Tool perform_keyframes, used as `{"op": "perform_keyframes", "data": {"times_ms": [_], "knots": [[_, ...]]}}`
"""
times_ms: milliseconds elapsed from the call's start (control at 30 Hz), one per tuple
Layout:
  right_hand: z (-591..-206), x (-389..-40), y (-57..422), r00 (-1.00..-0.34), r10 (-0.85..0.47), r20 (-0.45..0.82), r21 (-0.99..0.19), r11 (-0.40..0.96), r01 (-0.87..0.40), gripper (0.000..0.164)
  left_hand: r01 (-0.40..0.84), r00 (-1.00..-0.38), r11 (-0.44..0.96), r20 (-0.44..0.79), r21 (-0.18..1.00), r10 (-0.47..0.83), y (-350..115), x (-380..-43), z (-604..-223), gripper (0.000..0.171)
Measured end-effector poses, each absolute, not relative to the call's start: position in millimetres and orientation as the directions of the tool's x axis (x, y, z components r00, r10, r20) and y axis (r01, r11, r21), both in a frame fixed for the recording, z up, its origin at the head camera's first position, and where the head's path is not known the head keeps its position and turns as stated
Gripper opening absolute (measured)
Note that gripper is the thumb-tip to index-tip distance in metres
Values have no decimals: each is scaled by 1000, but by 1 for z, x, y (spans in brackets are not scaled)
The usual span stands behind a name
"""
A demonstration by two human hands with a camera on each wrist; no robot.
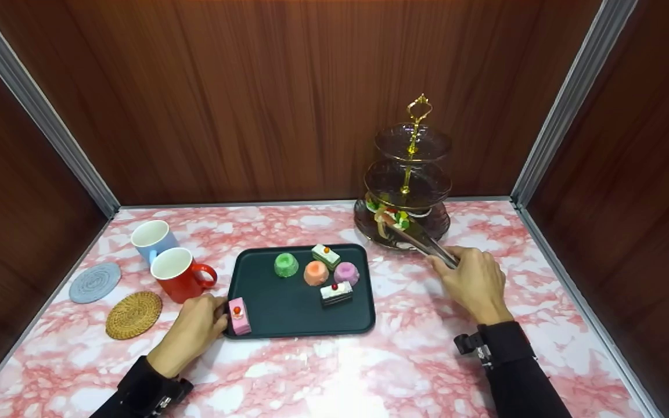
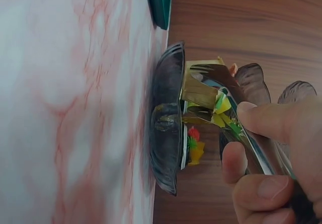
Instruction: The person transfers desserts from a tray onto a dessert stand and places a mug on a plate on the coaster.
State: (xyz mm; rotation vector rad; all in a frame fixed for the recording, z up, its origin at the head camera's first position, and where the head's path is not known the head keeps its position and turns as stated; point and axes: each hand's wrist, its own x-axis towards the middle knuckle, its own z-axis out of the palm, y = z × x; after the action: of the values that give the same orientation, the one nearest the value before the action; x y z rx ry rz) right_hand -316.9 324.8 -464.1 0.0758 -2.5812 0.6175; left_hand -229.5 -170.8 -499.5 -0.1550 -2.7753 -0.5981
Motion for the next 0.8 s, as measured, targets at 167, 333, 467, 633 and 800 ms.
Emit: {"op": "perform_keyframes", "data": {"times_ms": [167, 333, 467, 633, 800], "knots": [[-464, -317, 327, -897, 65, 437, -409, 903, -134, 47, 166, -950, 910, 308, 379, 45, -171, -230, -500, 6], [-463, -316, 329, -904, 78, 421, -405, 908, -110, 52, 175, -946, 912, 320, 372, 52, -172, -231, -500, 6], [-461, -315, 330, -906, 89, 413, -403, 910, -94, 55, 178, -945, 912, 323, 369, 54, -172, -231, -500, 6], [-461, -315, 330, -918, 108, 381, -413, 909, -64, 58, 168, -950, 912, 307, 375, 49, -172, -231, -499, 7], [-459, -314, 330, -929, 124, 348, -423, 906, -37, 64, 161, -953, 911, 300, 380, 44, -171, -231, -499, 7]]}}
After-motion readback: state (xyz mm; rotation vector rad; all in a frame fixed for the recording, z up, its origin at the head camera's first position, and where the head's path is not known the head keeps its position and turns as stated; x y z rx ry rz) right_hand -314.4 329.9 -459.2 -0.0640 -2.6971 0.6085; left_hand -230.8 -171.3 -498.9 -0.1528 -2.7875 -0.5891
